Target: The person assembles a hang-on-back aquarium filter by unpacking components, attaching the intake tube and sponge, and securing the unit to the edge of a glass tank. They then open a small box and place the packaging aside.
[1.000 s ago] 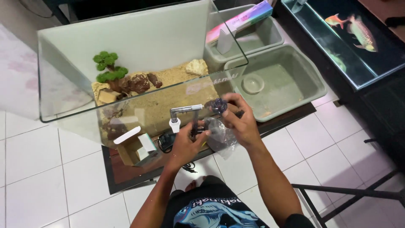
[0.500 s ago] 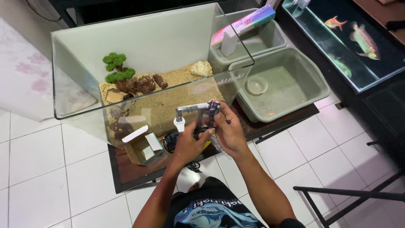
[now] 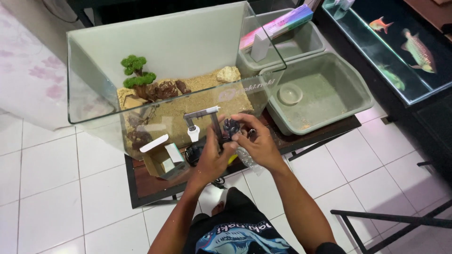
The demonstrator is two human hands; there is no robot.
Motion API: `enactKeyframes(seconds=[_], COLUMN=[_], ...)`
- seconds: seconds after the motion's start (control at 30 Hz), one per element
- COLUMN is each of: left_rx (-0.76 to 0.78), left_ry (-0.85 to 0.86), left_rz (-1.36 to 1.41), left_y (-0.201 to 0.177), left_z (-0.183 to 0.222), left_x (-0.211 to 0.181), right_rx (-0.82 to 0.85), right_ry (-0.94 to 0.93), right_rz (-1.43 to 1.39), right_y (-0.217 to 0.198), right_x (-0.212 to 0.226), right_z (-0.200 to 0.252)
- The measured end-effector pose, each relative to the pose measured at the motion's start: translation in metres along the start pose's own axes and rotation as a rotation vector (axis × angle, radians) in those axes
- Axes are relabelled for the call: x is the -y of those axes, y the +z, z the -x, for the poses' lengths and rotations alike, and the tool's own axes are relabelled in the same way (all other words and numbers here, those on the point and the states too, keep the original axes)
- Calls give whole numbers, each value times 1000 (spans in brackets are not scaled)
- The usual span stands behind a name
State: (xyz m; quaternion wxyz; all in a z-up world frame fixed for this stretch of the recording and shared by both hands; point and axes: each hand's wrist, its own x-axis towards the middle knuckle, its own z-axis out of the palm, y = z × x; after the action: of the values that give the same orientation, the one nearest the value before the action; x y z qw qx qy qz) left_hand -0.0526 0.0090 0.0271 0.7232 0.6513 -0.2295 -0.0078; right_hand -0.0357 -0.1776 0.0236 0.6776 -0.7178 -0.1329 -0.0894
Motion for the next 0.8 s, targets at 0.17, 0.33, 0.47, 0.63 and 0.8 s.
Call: enactKeyframes(seconds=[0.17,0.33,0.47,0.63,0.8], left_rx=[-74,-201,-305,-424,-485], left_ry=[-44,-20,-13,-28,-32], left_rz=[-49,-224,-293,-152,-71], left_y=[3,2,8,21,29], left_z=[10,21,21,29,51], left_x=[-13,-6,-24,-20,-23], right_rx=[85,110,106,124,237], right_ry=[14,-32,-54,-37,-28], right_rz=[152,229,195,188,97], right_y=[5,5,-1,-13,-22], right_x=[24,13,19,11,27], right_z=[8,3,-4,10,19])
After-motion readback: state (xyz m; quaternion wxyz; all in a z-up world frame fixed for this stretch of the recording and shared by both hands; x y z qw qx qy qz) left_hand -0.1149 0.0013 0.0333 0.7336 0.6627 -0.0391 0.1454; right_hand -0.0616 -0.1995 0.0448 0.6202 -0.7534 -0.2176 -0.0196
